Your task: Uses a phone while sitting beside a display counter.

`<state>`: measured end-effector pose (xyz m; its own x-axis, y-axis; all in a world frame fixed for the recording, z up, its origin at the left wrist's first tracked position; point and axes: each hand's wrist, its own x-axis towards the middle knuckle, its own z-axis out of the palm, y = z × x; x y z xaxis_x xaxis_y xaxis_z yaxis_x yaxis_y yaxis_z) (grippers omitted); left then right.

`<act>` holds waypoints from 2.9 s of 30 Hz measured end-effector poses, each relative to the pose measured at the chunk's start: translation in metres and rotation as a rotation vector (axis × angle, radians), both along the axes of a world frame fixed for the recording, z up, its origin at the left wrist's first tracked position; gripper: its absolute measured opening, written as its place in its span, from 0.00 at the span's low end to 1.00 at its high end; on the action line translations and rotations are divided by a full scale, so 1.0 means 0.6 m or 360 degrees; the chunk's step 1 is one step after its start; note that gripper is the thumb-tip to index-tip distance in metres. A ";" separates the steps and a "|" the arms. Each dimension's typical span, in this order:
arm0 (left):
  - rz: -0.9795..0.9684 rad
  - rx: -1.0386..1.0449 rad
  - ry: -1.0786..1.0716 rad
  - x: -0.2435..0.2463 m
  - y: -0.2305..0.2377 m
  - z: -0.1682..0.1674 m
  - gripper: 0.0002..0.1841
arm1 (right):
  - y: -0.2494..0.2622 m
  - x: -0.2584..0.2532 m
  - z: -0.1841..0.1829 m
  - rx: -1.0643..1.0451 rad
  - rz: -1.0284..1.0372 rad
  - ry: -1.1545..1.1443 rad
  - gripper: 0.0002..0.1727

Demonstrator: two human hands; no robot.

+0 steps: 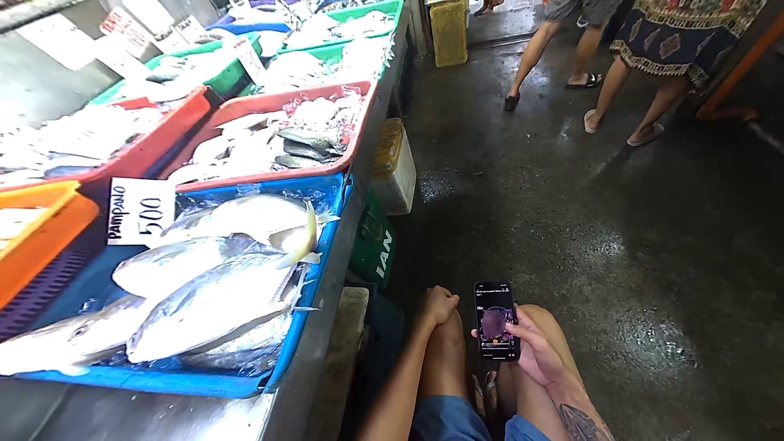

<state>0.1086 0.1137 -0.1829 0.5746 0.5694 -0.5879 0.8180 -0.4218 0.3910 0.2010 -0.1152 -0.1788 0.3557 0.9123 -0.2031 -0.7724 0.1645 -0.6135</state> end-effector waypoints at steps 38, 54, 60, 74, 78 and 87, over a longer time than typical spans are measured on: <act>0.0051 0.0020 -0.0049 -0.005 0.004 -0.006 0.21 | -0.009 0.004 0.000 0.0021 -0.0020 -0.0012 0.36; 0.0106 0.0000 -0.0085 -0.011 0.002 0.002 0.21 | -0.008 0.001 0.001 0.0017 -0.0021 -0.0006 0.34; 0.0105 0.0004 -0.0080 -0.010 0.003 -0.001 0.21 | -0.008 0.001 0.002 0.0014 -0.0018 0.0013 0.34; 0.0107 -0.0004 -0.0077 -0.009 0.004 -0.002 0.21 | -0.009 0.000 0.004 0.0015 -0.0026 0.0019 0.31; 0.0088 0.0003 -0.0079 -0.009 0.006 -0.004 0.21 | -0.008 0.001 0.001 -0.0001 -0.0023 -0.0005 0.31; 0.0098 0.0007 -0.0059 -0.008 0.008 -0.008 0.21 | -0.007 0.004 0.000 0.0032 0.0002 0.0028 0.32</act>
<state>0.1037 0.1183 -0.1879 0.5596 0.6070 -0.5643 0.8276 -0.3729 0.4196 0.2035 -0.1195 -0.1788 0.3509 0.9167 -0.1911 -0.7834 0.1756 -0.5962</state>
